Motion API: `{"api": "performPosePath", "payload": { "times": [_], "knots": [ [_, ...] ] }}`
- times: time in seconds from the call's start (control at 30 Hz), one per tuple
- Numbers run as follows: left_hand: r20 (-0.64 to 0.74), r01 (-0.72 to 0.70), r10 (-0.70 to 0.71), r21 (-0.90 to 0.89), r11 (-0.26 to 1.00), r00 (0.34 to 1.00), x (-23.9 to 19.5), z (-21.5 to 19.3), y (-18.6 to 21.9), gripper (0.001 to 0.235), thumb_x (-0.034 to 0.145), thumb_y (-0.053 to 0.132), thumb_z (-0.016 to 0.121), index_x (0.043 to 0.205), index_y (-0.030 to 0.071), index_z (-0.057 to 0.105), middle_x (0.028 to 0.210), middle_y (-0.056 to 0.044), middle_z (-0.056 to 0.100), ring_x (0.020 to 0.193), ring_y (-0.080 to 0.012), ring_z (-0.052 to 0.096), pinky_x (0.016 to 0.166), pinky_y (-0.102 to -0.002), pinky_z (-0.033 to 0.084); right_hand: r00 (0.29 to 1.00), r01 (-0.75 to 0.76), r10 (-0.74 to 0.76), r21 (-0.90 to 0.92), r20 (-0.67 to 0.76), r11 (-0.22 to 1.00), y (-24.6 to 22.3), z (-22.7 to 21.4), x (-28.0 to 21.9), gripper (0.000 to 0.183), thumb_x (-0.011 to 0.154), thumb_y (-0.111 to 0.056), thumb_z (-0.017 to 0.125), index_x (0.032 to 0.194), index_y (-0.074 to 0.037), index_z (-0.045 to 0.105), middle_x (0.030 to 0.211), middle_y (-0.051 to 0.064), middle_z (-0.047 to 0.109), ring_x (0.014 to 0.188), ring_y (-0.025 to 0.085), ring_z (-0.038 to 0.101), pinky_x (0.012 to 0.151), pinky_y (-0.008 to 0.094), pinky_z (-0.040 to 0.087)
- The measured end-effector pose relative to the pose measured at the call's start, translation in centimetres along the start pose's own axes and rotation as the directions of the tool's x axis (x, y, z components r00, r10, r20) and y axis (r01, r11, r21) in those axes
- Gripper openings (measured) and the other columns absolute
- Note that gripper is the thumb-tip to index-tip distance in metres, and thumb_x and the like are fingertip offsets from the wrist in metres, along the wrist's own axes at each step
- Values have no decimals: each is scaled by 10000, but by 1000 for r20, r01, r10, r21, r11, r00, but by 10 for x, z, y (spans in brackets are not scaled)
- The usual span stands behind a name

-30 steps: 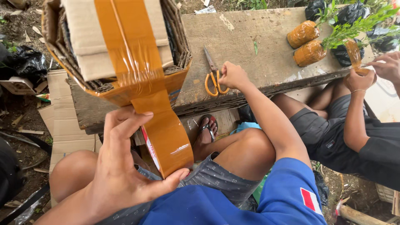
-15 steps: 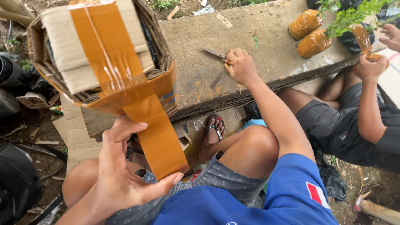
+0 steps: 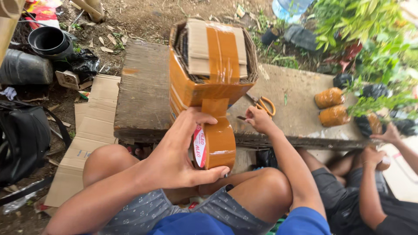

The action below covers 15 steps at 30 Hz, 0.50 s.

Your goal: The person folds a piece of cardboard, cuts it with scissors, and inserts it into a cylindrical cardboard tube. They then secure the cardboard inside the tube using multiple layers of packing tape.

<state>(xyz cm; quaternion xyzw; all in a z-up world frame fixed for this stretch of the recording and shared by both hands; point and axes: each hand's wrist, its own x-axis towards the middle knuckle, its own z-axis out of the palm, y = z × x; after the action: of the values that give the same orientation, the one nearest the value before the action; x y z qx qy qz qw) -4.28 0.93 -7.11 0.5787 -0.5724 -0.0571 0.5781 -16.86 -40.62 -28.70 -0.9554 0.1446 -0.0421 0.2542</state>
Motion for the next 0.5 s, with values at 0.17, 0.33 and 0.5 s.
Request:
{"api": "performPosePath", "payload": {
  "times": [0.17, 0.33, 0.5],
  "knots": [
    [42, 68, -66, -39, 997, 997, 1, -3, -1, 823, 756, 417, 895, 1350, 3, 503, 1225, -160, 560, 1208, -321, 580, 1047, -406, 476, 813, 324, -332, -101, -478, 941, -143, -116, -22, 101, 1037, 10, 637, 1123, -24, 679, 1100, 154, 692, 1052, 273, 664, 938, 399, 531],
    [67, 89, -87, -33, 995, 994, 1, -6, -3, 838, 743, 434, 896, 1342, -11, 512, 1198, -158, 565, 1183, -315, 584, 1026, -398, 480, 698, 414, -667, -612, -262, 674, -289, -182, -83, 116, 933, -70, 690, 1039, -102, 727, 952, 23, 697, 859, 220, 602, 863, 404, 438],
    [20, 24, -23, -50, 998, 1000, 0, -4, -5, 836, 757, 431, 896, 1334, -25, 500, 1229, -165, 567, 1219, -323, 585, 1056, -402, 482, 751, 335, -660, -861, 0, 382, -364, -176, -71, 205, 910, -176, 729, 1110, -141, 762, 950, -54, 690, 852, 151, 597, 863, 389, 393]
  ]
}}
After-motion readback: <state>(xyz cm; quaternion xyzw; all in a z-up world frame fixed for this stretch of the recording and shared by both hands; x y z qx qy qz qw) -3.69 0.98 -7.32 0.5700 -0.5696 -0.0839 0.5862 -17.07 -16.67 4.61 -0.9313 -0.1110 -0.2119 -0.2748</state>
